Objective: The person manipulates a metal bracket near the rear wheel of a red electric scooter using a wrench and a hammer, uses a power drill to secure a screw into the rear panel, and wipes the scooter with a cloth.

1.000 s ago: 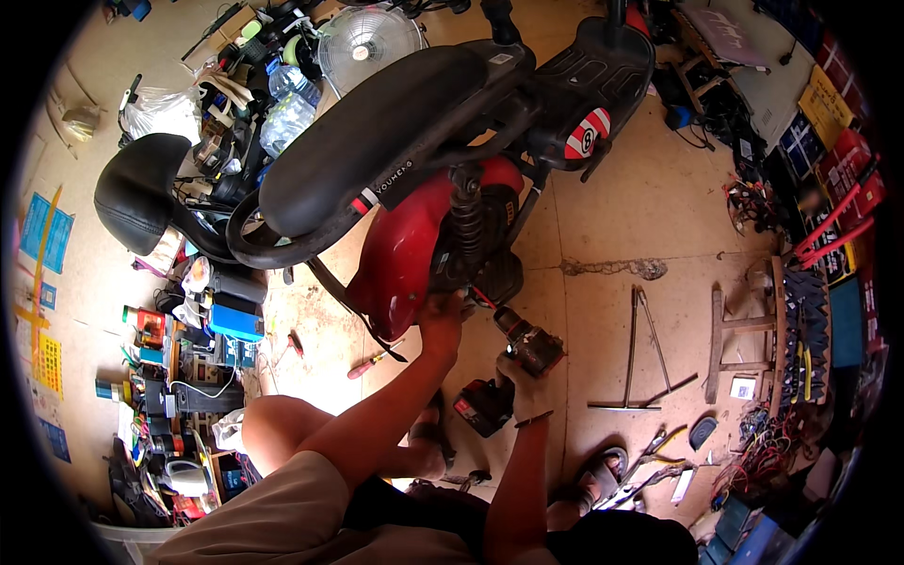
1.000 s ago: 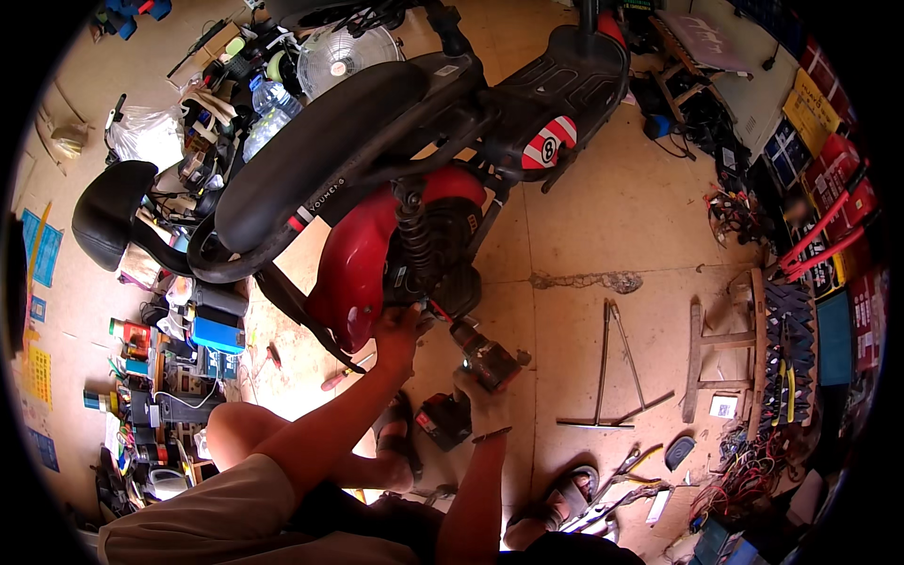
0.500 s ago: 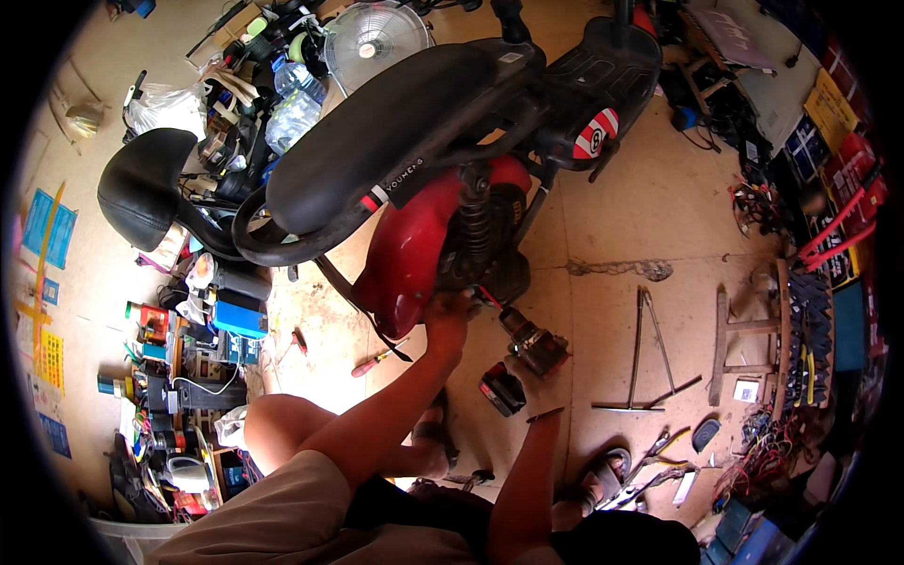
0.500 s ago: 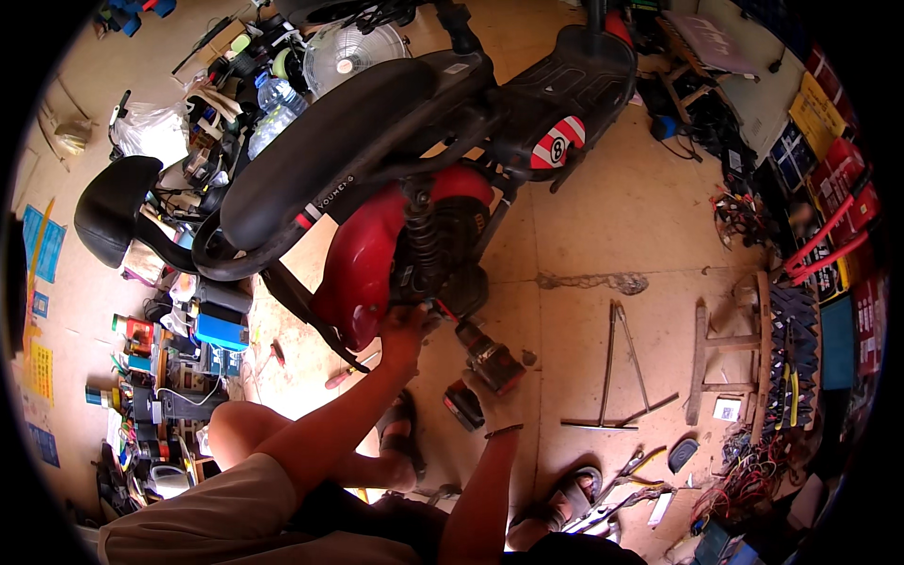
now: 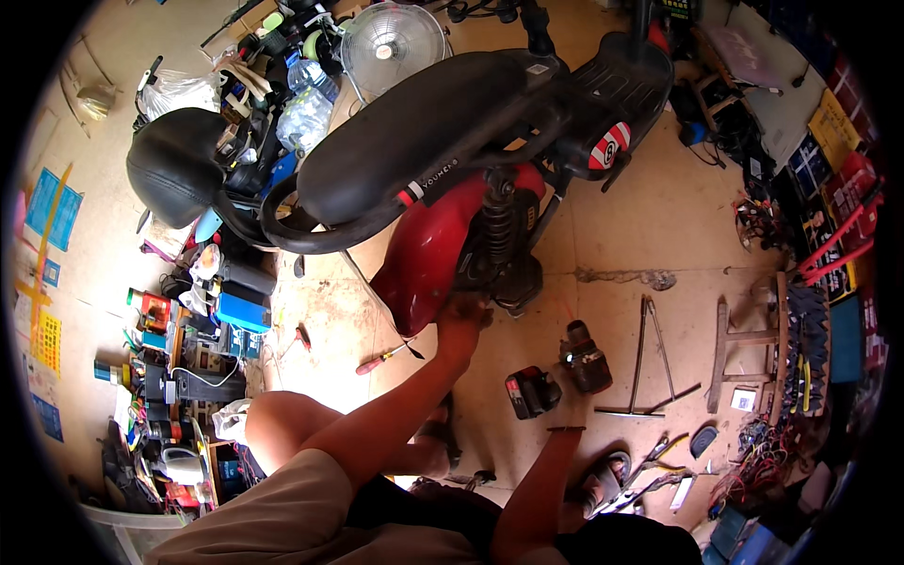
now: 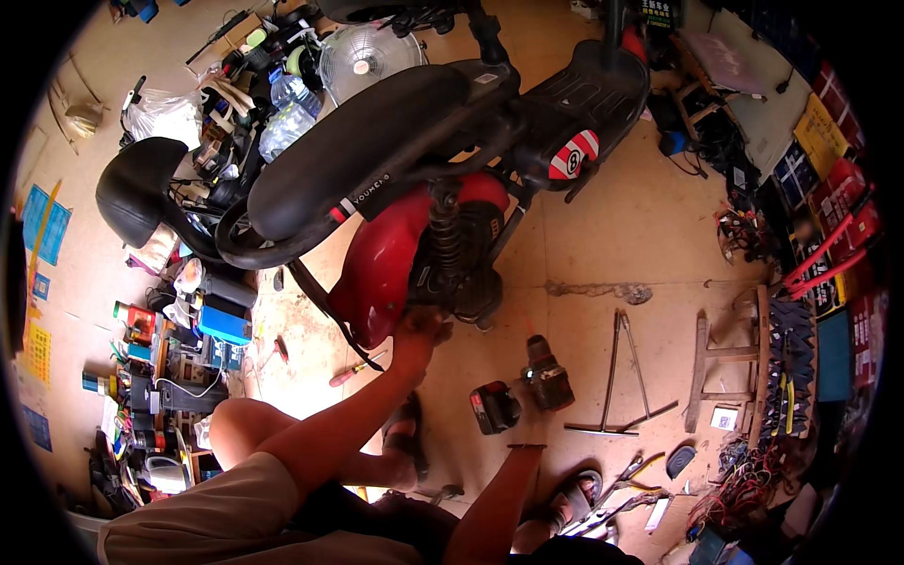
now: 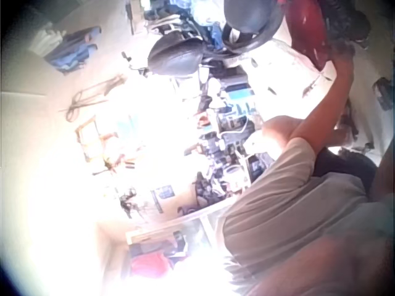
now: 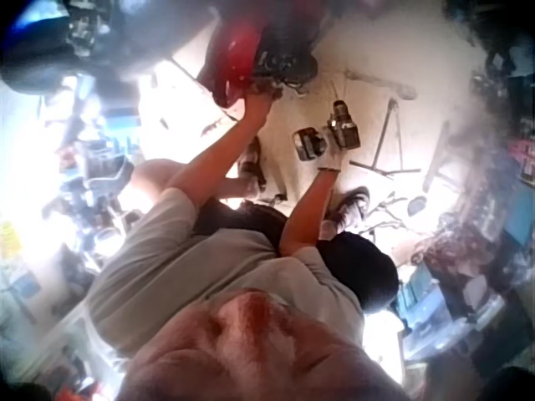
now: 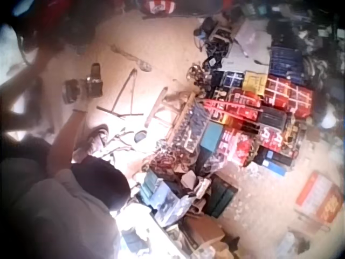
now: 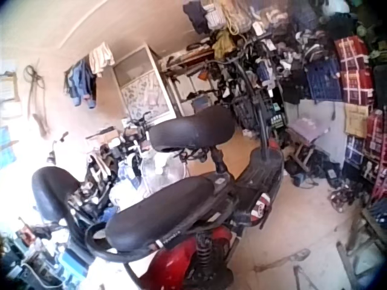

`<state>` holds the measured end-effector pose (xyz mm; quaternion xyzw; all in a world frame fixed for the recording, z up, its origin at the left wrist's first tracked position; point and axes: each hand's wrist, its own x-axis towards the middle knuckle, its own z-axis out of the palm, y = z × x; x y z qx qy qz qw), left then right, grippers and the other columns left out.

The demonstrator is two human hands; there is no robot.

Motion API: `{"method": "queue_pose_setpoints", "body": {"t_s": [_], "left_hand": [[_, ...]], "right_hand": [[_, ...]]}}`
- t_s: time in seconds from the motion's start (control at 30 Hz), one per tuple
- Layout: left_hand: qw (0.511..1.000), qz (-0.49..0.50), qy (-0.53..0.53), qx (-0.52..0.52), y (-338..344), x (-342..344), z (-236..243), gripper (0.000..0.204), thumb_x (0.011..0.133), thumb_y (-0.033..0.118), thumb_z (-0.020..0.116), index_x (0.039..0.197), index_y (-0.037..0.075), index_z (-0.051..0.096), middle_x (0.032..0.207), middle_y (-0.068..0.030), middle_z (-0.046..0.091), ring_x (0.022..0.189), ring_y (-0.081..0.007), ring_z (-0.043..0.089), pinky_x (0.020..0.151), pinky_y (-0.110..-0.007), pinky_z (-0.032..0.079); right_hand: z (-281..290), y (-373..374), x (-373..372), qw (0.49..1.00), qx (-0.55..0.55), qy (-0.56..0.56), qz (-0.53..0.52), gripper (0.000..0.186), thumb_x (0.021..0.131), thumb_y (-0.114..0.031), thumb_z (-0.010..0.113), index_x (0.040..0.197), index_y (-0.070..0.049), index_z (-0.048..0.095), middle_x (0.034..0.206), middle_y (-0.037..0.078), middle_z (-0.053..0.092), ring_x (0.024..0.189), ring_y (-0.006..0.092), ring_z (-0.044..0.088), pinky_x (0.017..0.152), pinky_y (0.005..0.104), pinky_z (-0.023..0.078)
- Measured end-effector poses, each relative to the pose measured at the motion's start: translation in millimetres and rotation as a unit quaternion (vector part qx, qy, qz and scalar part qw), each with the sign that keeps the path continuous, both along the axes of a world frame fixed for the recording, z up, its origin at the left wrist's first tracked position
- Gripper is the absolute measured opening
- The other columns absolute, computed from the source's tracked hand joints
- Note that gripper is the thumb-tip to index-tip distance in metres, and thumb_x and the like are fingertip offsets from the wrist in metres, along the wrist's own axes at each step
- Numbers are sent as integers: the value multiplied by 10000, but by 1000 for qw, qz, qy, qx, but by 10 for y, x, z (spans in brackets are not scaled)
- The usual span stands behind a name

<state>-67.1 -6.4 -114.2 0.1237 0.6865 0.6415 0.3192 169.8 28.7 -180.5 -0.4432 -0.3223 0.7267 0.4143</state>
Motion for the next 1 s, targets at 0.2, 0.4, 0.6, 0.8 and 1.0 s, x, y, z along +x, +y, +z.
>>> {"method": "queue_pose_setpoints", "body": {"t_s": [0.2,0.4,0.6,0.8,1.0], "left_hand": [[999,-31,-32,-30,-85,134,234,223,1026,99,641,1226,0,643,1149,-125,721,948,-226,742,827,-358,627],[993,-108,38,-39,-291,314,1027,242,1028,86,639,1240,-25,672,1068,-119,744,929,-211,743,807,-348,626],[917,-92,383,63,-626,558,2817,158,1014,81,689,1149,32,754,984,-55,766,865,-91,674,786,-263,546],[488,55,858,149,-793,-141,4323,248,911,-59,690,1136,26,749,1148,-157,768,1202,-338,710,1032,-414,522],[699,-41,711,-69,-440,-919,5132,467,1010,477,663,1050,28,785,1036,-198,758,984,-354,730,919,-416,553]], "right_hand": [[-51,-73,2,977,-67,5,-200,137,896,-98,763,1006,-45,702,796,26,643,669,124,591,618,279,480],[-314,-361,240,954,-207,-61,-209,159,854,-167,756,798,-62,651,682,28,584,597,160,567,565,309,449],[-1632,-760,481,907,-248,-221,-259,244,888,-287,727,806,-62,680,749,71,676,674,227,674,627,405,539],[-1336,-874,426,822,-345,-391,-230,319,884,-295,741,1036,-15,742,963,123,759,910,271,742,817,402,578],[-250,-893,-197,830,-4,-543,-129,448,892,-265,759,1224,35,741,1108,140,788,1043,243,749,919,352,577]]}}
